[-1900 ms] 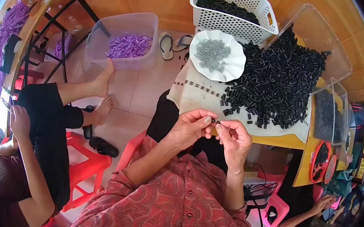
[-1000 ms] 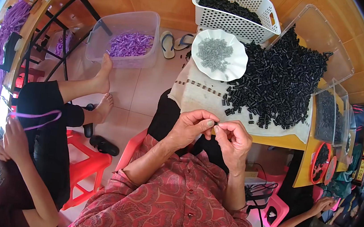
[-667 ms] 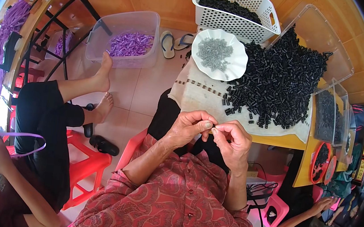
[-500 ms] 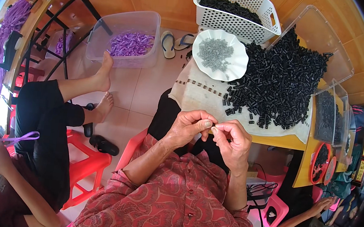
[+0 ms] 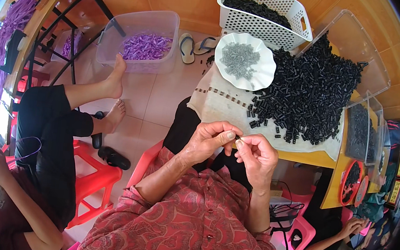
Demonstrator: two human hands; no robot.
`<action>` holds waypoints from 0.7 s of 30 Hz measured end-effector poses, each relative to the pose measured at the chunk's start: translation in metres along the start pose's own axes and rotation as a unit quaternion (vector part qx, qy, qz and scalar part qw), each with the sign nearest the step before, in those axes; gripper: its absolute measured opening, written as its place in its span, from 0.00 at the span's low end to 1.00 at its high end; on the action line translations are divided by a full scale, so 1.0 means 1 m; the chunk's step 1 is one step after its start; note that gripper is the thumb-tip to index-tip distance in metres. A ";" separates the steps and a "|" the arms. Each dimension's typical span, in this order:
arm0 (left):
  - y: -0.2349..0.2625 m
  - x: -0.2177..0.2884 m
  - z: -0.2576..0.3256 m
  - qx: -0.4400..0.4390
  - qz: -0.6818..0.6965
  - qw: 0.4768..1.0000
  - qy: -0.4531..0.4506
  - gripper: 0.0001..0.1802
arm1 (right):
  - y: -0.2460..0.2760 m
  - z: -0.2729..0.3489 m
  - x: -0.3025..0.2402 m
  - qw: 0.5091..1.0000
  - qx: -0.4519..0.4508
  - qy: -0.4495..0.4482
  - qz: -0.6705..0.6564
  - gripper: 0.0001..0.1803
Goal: The person assembles small plastic components by fitting small black pieces together by hand.
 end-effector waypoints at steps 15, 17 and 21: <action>-0.005 -0.009 -0.001 -0.022 0.169 0.985 -0.004 0.13 | 0.004 0.002 -0.003 0.998 0.015 0.007 -0.061 0.04; -0.006 -0.009 -0.001 -0.030 0.193 0.981 -0.019 0.12 | 0.005 0.003 -0.007 0.998 0.022 0.034 -0.044 0.05; -0.006 -0.010 0.000 -0.040 0.199 0.979 -0.025 0.13 | 0.004 0.004 -0.011 0.998 0.022 0.043 -0.034 0.05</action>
Point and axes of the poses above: each hand's wrist, its own z-axis away from the middle knuckle, its own y-axis out of the back of the hand, x = y × z, the point moved 10 cm from there along -z, towards the middle knuckle, and after that the axes turned 5 degrees about -x, right-handed, at the moved point
